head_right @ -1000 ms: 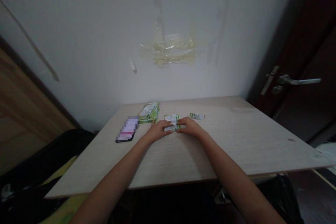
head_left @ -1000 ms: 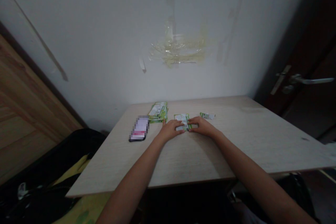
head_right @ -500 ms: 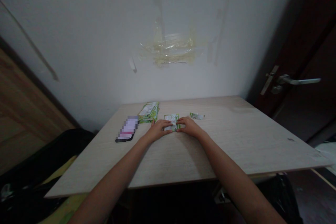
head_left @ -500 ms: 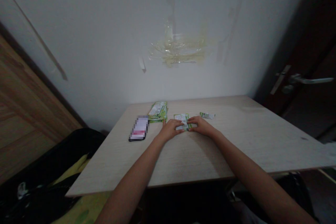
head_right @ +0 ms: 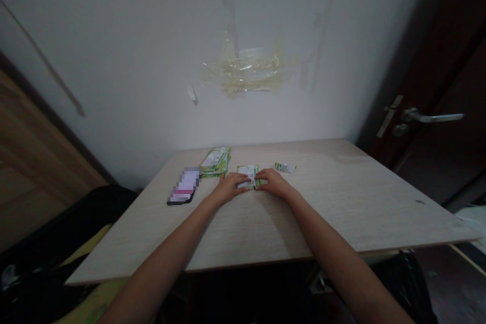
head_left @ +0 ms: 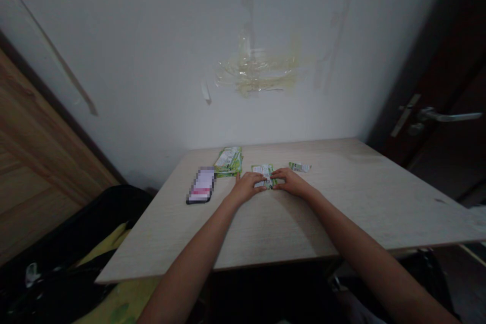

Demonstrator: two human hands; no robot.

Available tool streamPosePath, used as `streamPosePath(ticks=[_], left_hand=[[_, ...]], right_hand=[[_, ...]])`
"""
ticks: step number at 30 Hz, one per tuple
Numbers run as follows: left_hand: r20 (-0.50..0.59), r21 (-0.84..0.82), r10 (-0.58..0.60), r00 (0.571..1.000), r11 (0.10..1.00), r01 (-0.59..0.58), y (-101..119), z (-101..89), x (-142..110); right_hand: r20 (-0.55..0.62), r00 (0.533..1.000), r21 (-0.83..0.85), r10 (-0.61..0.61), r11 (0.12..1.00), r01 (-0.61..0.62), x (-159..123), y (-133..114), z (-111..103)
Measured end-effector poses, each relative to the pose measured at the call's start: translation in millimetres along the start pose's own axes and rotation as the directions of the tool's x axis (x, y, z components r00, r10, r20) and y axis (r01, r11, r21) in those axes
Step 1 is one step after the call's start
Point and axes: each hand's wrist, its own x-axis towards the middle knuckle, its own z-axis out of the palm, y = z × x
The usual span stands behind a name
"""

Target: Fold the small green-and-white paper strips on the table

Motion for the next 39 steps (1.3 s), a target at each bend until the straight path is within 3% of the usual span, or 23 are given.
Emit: streamPosePath(ticks=[8,17,30,39], left_hand=[[-0.016,0.018,-0.015,1.000,1.000,0.016,4,0.4,1],[-0.071,-0.024,-0.036,0.997,0.999,0.034,5,0.7,1],[-0.056,-0.033,-0.059,0.997,0.998,0.057,8,-2.7,1],[-0.161,-0.008,-0.102,0.982,0.995,0.102,17,-7.0,0]], right_hand=[[-0.008,1.000,-0.031,0.023,0.999,-0.023,0,-3,-1],[-0.022,0.999,0.065,0.046,0.997,-0.044,-6,1,-2],[-0.100,0.993,0.072,0.070,0.995,-0.063,-2,6,-2],[-0.092,0.985,0.102,0.144,0.986,-0.134,1,-4,-5]])
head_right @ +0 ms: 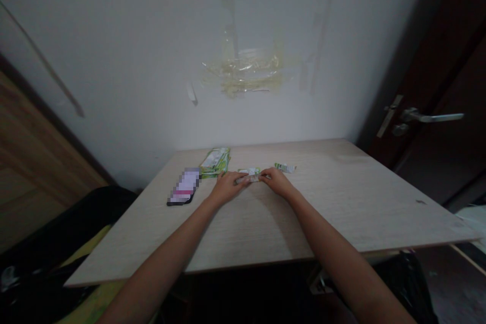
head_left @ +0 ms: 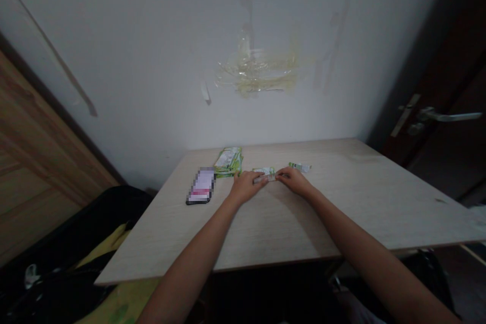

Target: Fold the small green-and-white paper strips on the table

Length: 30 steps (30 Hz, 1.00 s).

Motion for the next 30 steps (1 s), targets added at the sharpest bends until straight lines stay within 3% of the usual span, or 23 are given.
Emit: streamPosePath(ticks=[10,18,24,30], left_hand=[[-0.098,-0.007,-0.013,0.995,1.000,0.012,-6,7.4,2],[0.016,0.028,0.034,0.999,0.999,-0.034,-5,7.7,0],[0.020,0.105,0.049,0.999,0.993,-0.051,-4,6.3,0],[0.064,0.113,0.016,0.998,0.993,-0.023,-2,4.1,-1]], right_hand=[[0.022,0.997,0.004,0.068,0.998,-0.068,3,4,5],[-0.068,0.996,0.118,0.066,0.991,-0.058,1,9,13],[-0.053,0.996,0.055,0.074,0.996,-0.071,-1,4,14],[0.017,0.999,-0.093,-0.041,0.995,0.043,0,-2,10]])
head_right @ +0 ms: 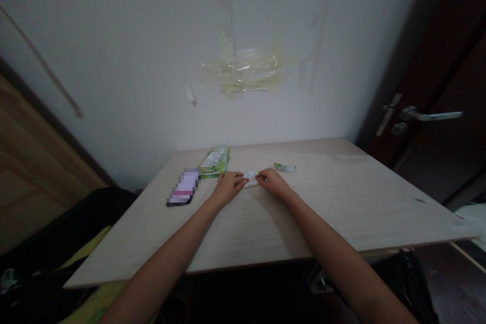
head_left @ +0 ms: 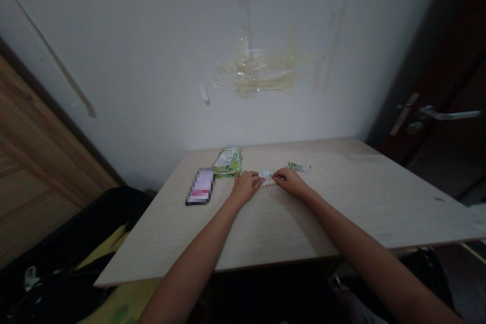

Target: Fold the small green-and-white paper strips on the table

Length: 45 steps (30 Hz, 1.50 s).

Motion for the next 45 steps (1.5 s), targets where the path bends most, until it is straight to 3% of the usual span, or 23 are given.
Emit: streamPosePath(ticks=[5,16,24,31,45], left_hand=[[0.011,-0.003,-0.003,1.000,1.000,0.003,2,-2.6,-1],[-0.006,0.024,0.036,0.999,0.999,-0.036,-2,2.0,0],[-0.025,0.003,0.067,0.997,0.998,-0.067,-3,5.5,1],[0.047,-0.078,0.120,0.992,0.990,-0.116,-1,10.3,0],[-0.005,0.075,0.150,0.989,0.986,-0.149,-3,13.1,3]], right_hand=[[-0.002,0.998,-0.078,-0.059,0.995,0.059,-2,2,-2],[-0.021,0.993,-0.083,-0.120,0.990,0.117,-5,8,4],[-0.031,0.998,-0.155,-0.045,0.987,0.040,-3,12,4],[-0.075,0.997,-0.209,-0.009,0.978,-0.007,-2,19,3],[-0.016,0.989,-0.235,-0.147,0.962,0.139,-4,7,0]])
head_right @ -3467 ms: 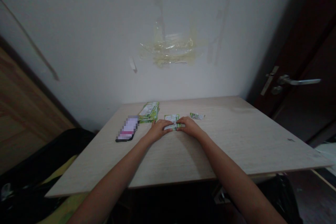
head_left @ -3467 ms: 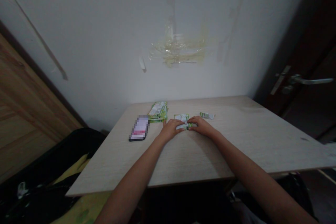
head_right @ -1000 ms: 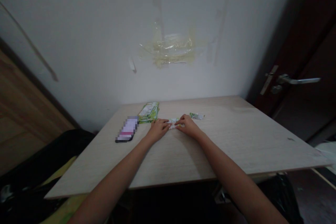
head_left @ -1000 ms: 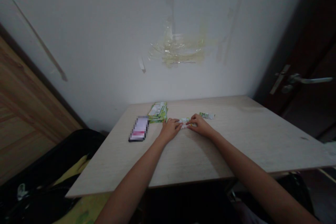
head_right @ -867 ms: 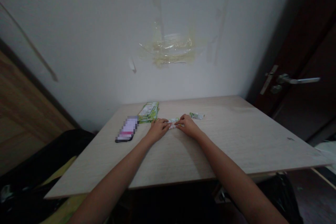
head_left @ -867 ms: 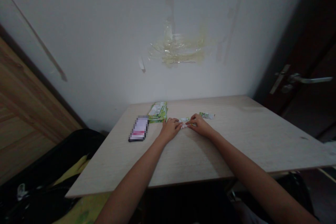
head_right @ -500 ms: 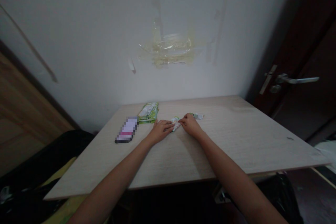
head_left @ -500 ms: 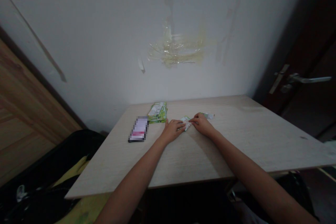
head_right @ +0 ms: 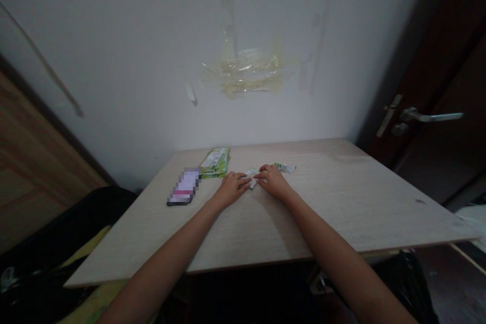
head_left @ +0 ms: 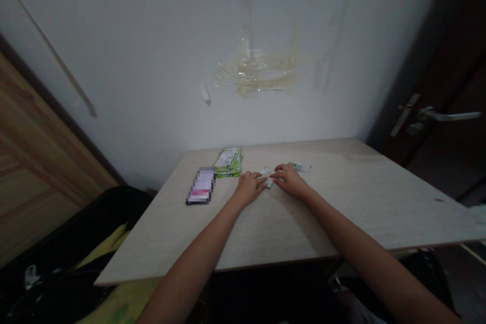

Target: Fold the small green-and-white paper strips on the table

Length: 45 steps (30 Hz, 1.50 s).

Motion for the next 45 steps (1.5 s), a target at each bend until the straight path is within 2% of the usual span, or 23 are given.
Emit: streamPosePath(ticks=[8,17,22,24,28,36,45], left_hand=[[-0.016,-0.064,0.001,1.000,0.998,-0.002,3,-8.9,-1],[-0.009,-0.130,-0.013,1.000,0.991,0.012,1,-7.1,2],[-0.085,-0.082,-0.110,0.990,0.991,0.103,-2,-5.2,-1],[-0.080,-0.065,-0.143,0.986,0.988,0.138,-2,-5.4,-2],[-0.046,-0.074,-0.144,0.989,0.987,0.140,-3,-6.9,-2],[-0.065,-0.103,-0.125,0.990,0.988,0.118,-4,-4.0,-2],[-0.061,-0.056,-0.207,0.977,0.977,0.203,0,-7.0,-2]], right_hand=[[0.022,0.999,-0.020,0.050,0.999,-0.049,0,-1,0],[0.050,0.996,0.020,0.078,0.997,-0.079,1,3,1],[0.063,0.996,0.070,0.058,0.996,-0.063,2,2,-1],[0.067,0.996,0.091,0.060,0.994,-0.066,2,0,-3],[0.090,0.992,0.115,0.083,0.989,-0.093,1,-1,-6],[0.134,0.988,0.131,0.074,0.987,-0.092,1,-3,-8],[0.125,0.991,0.103,0.048,0.993,-0.061,0,-7,-6]])
